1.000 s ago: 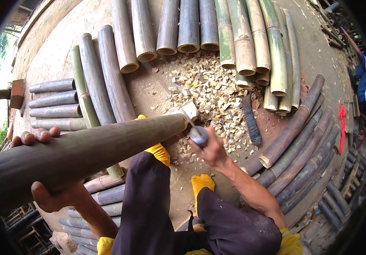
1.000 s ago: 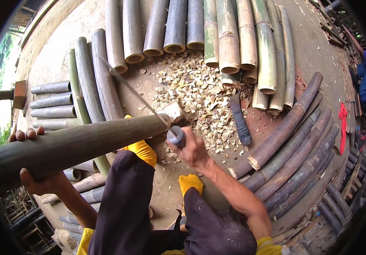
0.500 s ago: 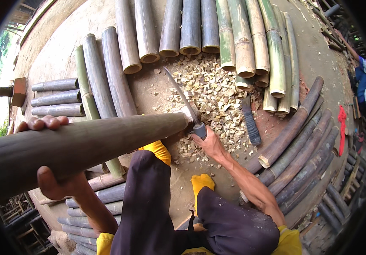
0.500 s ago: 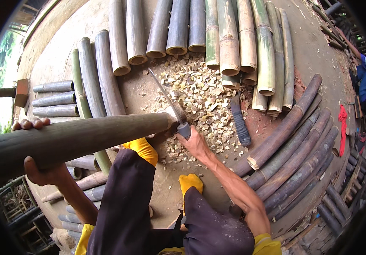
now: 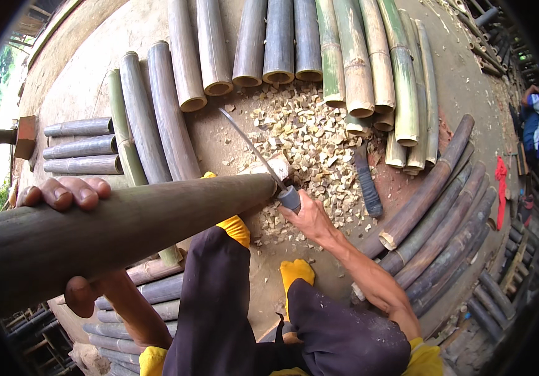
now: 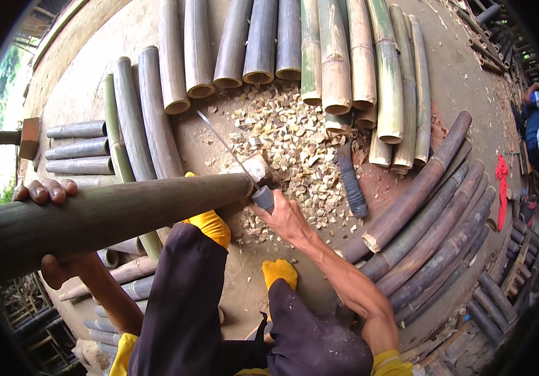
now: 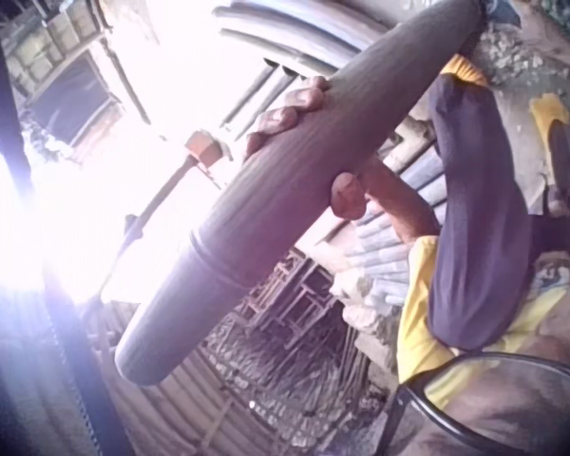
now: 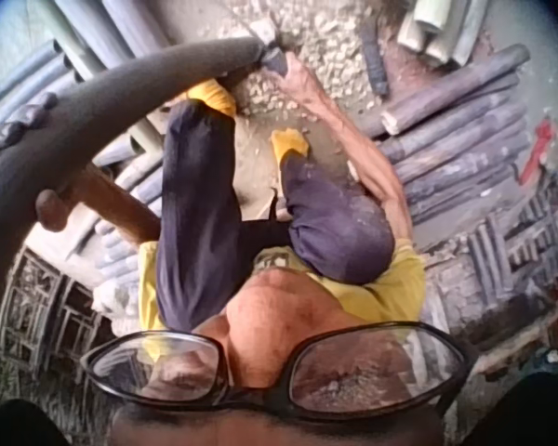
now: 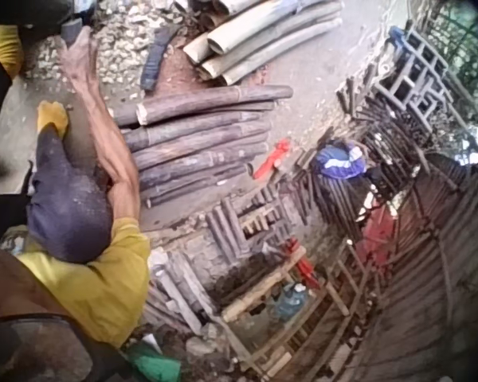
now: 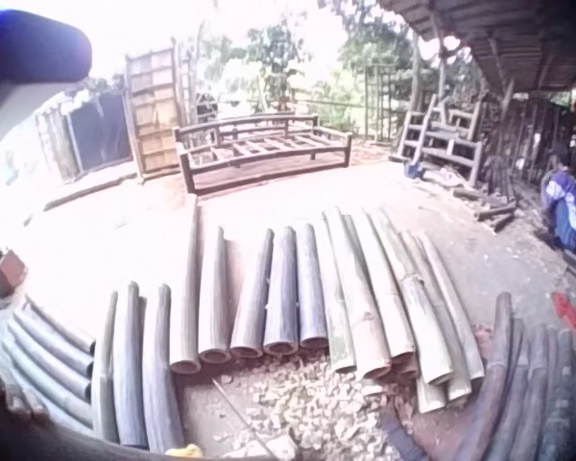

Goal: The person holds a bamboo pole and shaves a groove into its surface using a knife, then moves the pole aside and rearranges other bamboo poles on the ground.

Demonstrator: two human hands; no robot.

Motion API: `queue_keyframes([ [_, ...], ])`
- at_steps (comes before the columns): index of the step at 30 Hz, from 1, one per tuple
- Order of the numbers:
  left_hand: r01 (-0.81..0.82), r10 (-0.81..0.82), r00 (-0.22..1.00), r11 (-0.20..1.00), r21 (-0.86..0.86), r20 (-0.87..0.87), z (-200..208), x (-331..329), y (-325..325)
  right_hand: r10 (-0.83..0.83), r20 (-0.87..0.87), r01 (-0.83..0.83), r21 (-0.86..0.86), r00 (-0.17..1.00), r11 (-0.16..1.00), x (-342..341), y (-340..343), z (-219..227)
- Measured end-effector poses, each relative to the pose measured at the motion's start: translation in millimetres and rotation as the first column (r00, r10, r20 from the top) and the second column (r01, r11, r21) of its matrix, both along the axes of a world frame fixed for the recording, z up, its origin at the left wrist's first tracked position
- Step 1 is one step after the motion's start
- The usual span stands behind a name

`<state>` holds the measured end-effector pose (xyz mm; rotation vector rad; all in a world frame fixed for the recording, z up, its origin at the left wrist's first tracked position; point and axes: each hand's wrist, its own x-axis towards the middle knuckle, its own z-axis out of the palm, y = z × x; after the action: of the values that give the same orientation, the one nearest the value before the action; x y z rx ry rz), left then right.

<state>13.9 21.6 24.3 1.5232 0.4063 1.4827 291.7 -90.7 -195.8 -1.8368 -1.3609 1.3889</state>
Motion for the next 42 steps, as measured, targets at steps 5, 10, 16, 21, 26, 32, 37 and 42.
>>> queue_keyframes([
  [5,-0.024,0.024,1.000,1.000,-0.020,0.008,-3.1,-8.6,0.2,-0.096,-0.124,0.142,0.454,0.988,0.879,-13.0,-7.1,61.9],
  [10,0.080,-0.080,0.997,0.997,0.023,0.012,-2.6,-1.3,6.4,-0.054,-0.006,0.054,-0.047,0.999,0.997,4.3,-6.6,-21.8],
  [16,0.072,-0.072,0.997,0.997,0.010,-0.027,-1.7,-14.2,-0.9,-0.122,-0.073,0.142,0.397,0.990,0.907,-8.6,-11.6,23.7],
  [21,0.177,-0.176,0.983,0.984,0.026,-0.052,-1.1,-15.4,7.2,-0.036,0.012,0.025,0.505,0.999,0.863,-2.4,-16.9,11.1],
  [26,-0.206,0.206,0.978,0.966,-0.159,-0.013,9.9,30.0,-14.4,-0.037,0.009,0.036,0.064,0.999,0.997,2.2,-10.5,-12.9],
  [32,-0.484,0.482,0.875,0.870,-0.092,-0.048,10.0,-4.6,-26.4,-0.122,-0.104,0.140,0.186,0.987,0.973,-8.2,-7.9,34.8],
  [37,-0.397,0.399,0.917,0.913,-0.097,0.004,-2.0,-2.0,-31.1,-0.144,-0.041,0.121,0.784,0.989,0.609,-10.4,-12.0,47.8],
  [42,-0.305,0.305,0.952,0.952,-0.024,-0.010,1.9,8.7,-33.9,-0.064,0.009,0.064,0.059,0.998,0.996,3.2,-9.6,-32.4],
])
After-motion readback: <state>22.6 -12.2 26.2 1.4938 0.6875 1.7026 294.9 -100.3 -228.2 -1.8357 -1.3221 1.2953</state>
